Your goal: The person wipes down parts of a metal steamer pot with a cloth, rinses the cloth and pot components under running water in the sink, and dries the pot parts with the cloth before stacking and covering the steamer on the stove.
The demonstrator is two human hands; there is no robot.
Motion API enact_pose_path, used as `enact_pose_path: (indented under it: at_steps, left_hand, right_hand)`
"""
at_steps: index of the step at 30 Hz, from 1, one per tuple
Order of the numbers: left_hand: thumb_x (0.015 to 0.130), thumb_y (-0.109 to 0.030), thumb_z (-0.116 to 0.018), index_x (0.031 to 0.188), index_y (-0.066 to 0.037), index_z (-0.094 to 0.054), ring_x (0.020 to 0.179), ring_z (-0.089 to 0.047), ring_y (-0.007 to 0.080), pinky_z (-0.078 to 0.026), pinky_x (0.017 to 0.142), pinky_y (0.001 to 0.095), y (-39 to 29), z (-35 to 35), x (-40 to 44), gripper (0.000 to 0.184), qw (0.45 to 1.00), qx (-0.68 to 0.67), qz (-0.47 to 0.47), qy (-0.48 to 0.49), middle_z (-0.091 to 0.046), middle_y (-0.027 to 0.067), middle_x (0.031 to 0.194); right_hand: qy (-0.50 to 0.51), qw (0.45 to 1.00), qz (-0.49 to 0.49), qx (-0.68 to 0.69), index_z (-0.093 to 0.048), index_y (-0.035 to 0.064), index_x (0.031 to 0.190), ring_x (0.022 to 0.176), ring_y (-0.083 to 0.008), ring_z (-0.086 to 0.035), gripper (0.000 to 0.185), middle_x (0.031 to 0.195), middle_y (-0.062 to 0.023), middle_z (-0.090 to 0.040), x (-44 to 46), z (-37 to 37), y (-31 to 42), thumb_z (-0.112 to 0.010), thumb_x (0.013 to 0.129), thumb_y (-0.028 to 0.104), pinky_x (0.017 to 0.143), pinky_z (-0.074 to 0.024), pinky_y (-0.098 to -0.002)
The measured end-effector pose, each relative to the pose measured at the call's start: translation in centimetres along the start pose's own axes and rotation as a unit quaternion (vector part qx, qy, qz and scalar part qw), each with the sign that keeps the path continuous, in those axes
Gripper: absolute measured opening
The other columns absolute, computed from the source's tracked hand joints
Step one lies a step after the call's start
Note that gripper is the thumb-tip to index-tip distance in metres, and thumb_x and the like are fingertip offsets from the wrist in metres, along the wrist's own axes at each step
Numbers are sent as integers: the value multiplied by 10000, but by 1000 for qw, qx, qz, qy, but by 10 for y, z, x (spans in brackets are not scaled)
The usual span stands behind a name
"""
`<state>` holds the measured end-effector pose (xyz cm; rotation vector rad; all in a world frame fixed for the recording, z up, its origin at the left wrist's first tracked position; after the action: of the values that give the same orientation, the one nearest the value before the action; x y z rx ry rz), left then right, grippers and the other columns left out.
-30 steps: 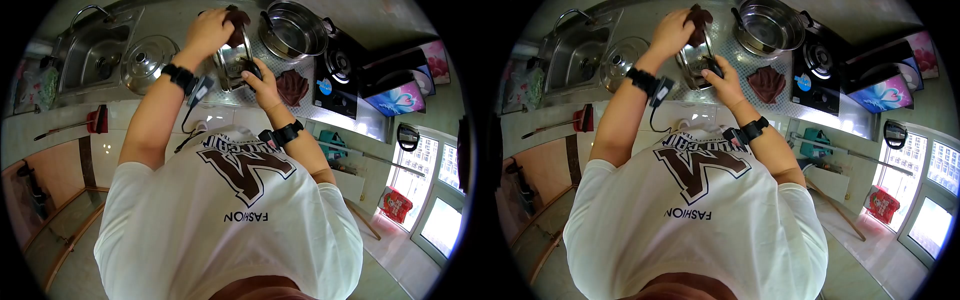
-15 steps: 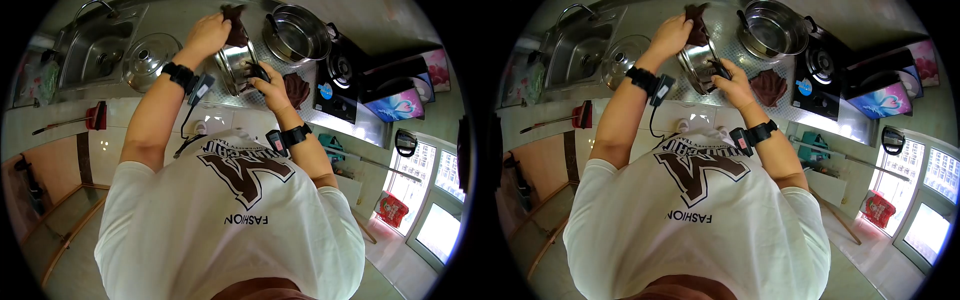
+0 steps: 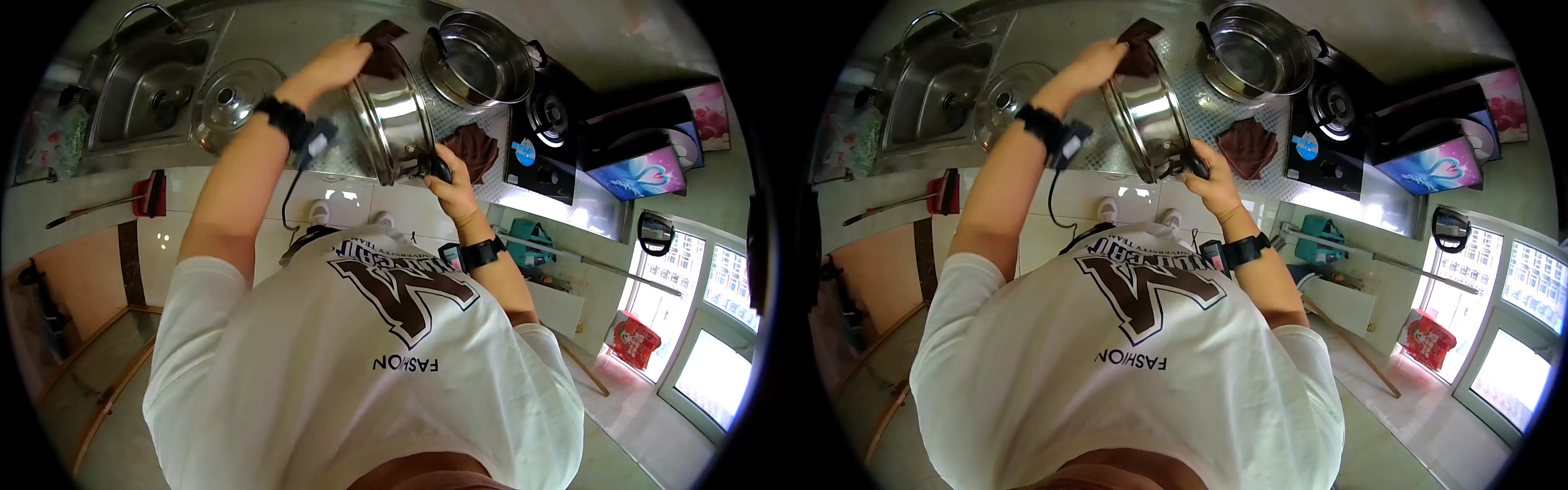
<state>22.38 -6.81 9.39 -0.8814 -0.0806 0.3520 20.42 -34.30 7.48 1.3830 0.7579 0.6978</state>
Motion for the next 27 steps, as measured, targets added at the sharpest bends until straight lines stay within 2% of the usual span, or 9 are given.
enact_pose_path:
  at_steps: [4,5,7,9,15,19,21,24,27]
  left_hand:
    - [947,-276,-351,878,30,-589,684,-643,341,-482,676,449,0,-14,2,394,987,-113,95,68,-657,180,751]
    - [928,-272,-382,969,15,-613,806,-650,331,-491,767,430,-23,-9,-6,371,996,-32,74,27,-668,190,850]
    - [877,-237,-487,1101,16,-603,1046,-593,318,-439,943,418,-89,-6,-48,357,952,181,-157,-192,-635,194,1089]
    - [805,-188,-594,1217,22,-559,1253,-445,324,-314,1084,454,-133,-26,-100,464,910,274,-206,-235,-510,169,1325]
    - [790,-208,-656,1305,-23,-503,1318,-368,334,-267,1111,496,-134,-49,-126,568,910,240,-309,-135,-423,136,1421]
    - [933,-282,-468,1248,5,-531,1195,-500,332,-373,1039,387,-83,-6,-38,430,955,189,-157,-165,-580,182,1231]
    - [986,-360,-364,1246,19,-543,1153,-539,268,-391,994,320,-24,-19,13,493,989,78,58,110,-636,149,1165]
    - [992,-470,-359,1155,-14,-607,878,-599,182,-451,792,343,9,-26,38,544,967,-248,-26,57,-667,75,1024]
    - [993,-463,-347,1165,-68,-616,699,-573,134,-453,687,289,44,-35,62,508,981,-75,100,147,-653,50,930]
  right_hand:
    - [-59,997,-21,35,-549,-32,1240,995,-120,-533,542,1086,-34,-603,3,21,-27,-646,711,32,909,-411,-251]
    - [-65,997,-19,36,-549,-32,1240,995,-120,-533,542,1086,-34,-603,5,24,-27,-646,711,32,909,-411,-251]
    - [-87,994,-6,59,-559,-37,1217,946,-114,-530,515,1046,-31,-603,4,22,-20,-654,717,39,871,-425,-248]
    - [-85,995,-11,45,-558,-39,1214,928,-113,-526,511,1035,-31,-602,11,20,-12,-651,718,35,857,-428,-247]
    - [-40,999,-12,34,-542,-48,1224,895,-106,-522,526,1022,-25,-602,13,18,-5,-640,712,20,830,-429,-240]
    - [-44,998,-49,25,-520,-34,1252,992,-121,-528,573,1101,-43,-598,6,26,-30,-597,685,-25,901,-409,-253]
    - [-16,1000,1,19,-512,-30,1268,1057,-139,-537,572,1151,-63,-603,-1,25,-21,-580,700,-40,936,-397,-252]
    - [-25,999,-6,48,-493,-23,1300,1110,-166,-536,610,1203,-86,-592,-1,30,-38,-569,696,-60,972,-387,-267]
    - [-53,998,-9,40,-488,-10,1310,1103,-177,-542,612,1202,-89,-589,5,30,-28,-577,706,-58,975,-396,-293]
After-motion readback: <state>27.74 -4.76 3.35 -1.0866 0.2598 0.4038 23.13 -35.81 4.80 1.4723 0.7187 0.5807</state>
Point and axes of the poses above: each hand's wrist, its own x-axis towards the middle knuckle, its own z-axis out of the back of the hand, y = z × x, the point moved 9 cm from there along x, towards the middle knuckle
